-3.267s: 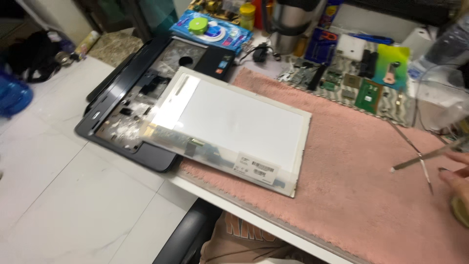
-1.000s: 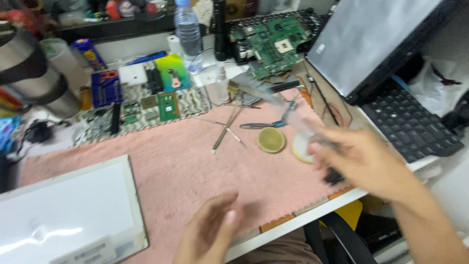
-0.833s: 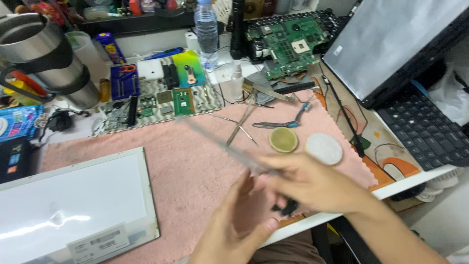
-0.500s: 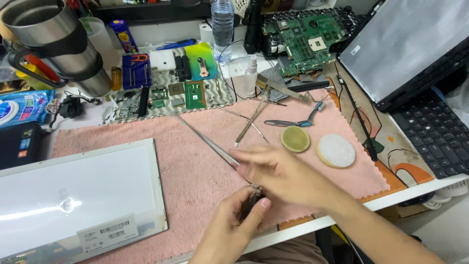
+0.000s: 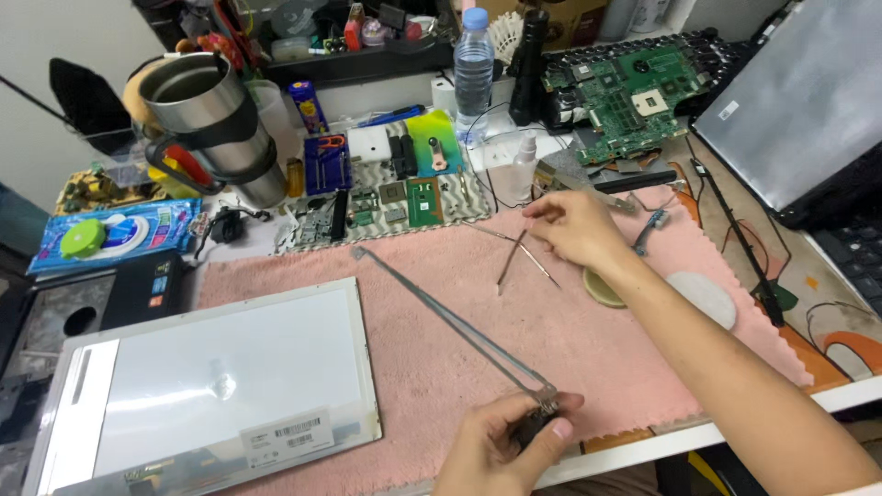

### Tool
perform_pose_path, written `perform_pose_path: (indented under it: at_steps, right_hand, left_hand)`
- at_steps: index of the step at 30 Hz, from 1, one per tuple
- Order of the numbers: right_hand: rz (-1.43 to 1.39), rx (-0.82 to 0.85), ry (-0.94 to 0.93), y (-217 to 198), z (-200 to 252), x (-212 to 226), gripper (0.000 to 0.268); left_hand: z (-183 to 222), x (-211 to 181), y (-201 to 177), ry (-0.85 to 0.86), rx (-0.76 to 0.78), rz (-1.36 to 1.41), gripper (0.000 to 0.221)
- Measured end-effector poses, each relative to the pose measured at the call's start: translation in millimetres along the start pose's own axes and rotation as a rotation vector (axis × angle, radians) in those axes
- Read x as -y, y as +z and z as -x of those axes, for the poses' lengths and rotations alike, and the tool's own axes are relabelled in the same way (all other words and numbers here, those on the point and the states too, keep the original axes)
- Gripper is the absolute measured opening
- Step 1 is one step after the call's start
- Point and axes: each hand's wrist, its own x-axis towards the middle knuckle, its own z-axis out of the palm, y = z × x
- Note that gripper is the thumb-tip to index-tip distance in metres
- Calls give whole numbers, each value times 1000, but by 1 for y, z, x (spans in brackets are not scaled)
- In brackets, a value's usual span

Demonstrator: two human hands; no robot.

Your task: The person cleans a flexible ribbon cable and a small connector by hand using a toothbrush, then uses a small screwdriver to clear debris from the connector.

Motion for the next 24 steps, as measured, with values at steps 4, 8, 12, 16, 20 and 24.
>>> perform_pose_path:
  at_steps: [4,8,12,16,20,24]
  right_hand:
    - [-123,-39,8,-6,-6,-4,22]
    - [-80,-158,-5,-25,4,5,25]
    - [-136,-212,-168,-49,-41,-57,23]
    - [-3,-228,-274,-80,-10,-72,23]
    - [90,-261,-335,-91,55,-65,26]
    - [142,-101,-213,-61,118,-57,31]
  left_hand:
    - [-2,10,-3,-30,55,24,29]
    - [1,0,-4,-7,29,-162,27]
    - [3,-3,-12,71,49,-222,30]
    - [7,-16,-23,-136,-37,-430,22]
    - [3,-14,-38,-22,-116,-702,31]
    - [1,-21,-42,-113,-67,-762,35]
